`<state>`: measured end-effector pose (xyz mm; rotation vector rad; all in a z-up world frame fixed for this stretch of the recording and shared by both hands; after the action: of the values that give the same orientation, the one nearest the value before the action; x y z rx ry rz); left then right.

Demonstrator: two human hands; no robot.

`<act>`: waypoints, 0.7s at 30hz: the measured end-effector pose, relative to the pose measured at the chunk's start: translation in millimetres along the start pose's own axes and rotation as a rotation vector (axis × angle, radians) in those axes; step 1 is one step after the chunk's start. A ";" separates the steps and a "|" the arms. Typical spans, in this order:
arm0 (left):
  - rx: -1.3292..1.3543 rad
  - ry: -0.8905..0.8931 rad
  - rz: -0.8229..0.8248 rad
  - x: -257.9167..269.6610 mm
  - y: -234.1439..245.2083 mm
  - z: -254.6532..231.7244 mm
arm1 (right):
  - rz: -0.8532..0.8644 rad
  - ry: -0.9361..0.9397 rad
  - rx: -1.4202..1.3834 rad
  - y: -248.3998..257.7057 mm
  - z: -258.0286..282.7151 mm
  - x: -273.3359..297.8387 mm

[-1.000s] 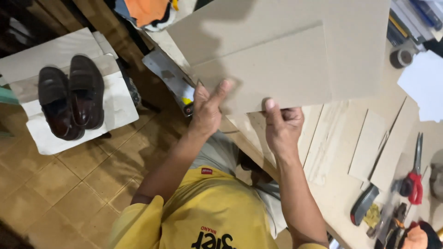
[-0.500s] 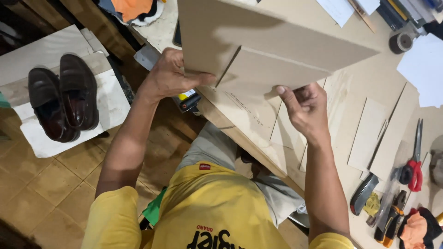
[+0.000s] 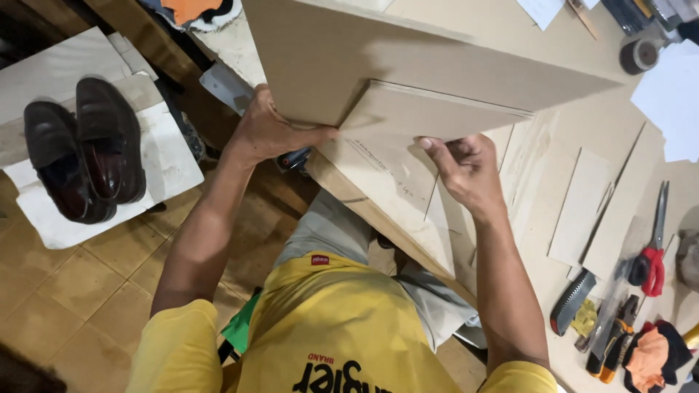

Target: The person arranges several white cardboard pieces on a workbench, aligns them, and then uses a utility knife to cut a long strip from one of the pieces. The cut strip is separated and placed aside.

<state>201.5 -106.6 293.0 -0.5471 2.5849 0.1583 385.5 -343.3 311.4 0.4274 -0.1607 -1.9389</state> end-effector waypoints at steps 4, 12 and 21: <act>-0.236 0.170 -0.061 8.5 3.6 6.3 | -0.045 -0.059 0.134 -5.6 14.8 -2.7; 0.009 0.191 -0.337 19.3 -0.5 8.9 | -0.151 -0.019 0.079 -6.2 -20.3 14.2; 0.621 0.127 -0.454 20.2 -85.4 -3.2 | -0.526 -0.264 -0.664 -55.6 -12.3 10.0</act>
<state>218.8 -192.3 285.0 -0.8866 2.3635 -0.8188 338.6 -329.2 280.7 -0.2594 0.4642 -2.4054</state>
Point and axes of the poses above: each hand's wrist, its own x-axis away from the middle knuckle, its own y-axis out of the back of the hand, z = x × y, the point moved 4 cm from there along -x, towards the middle knuckle, and after that the axes turned 5 degrees about z, right-handed, at the moved point
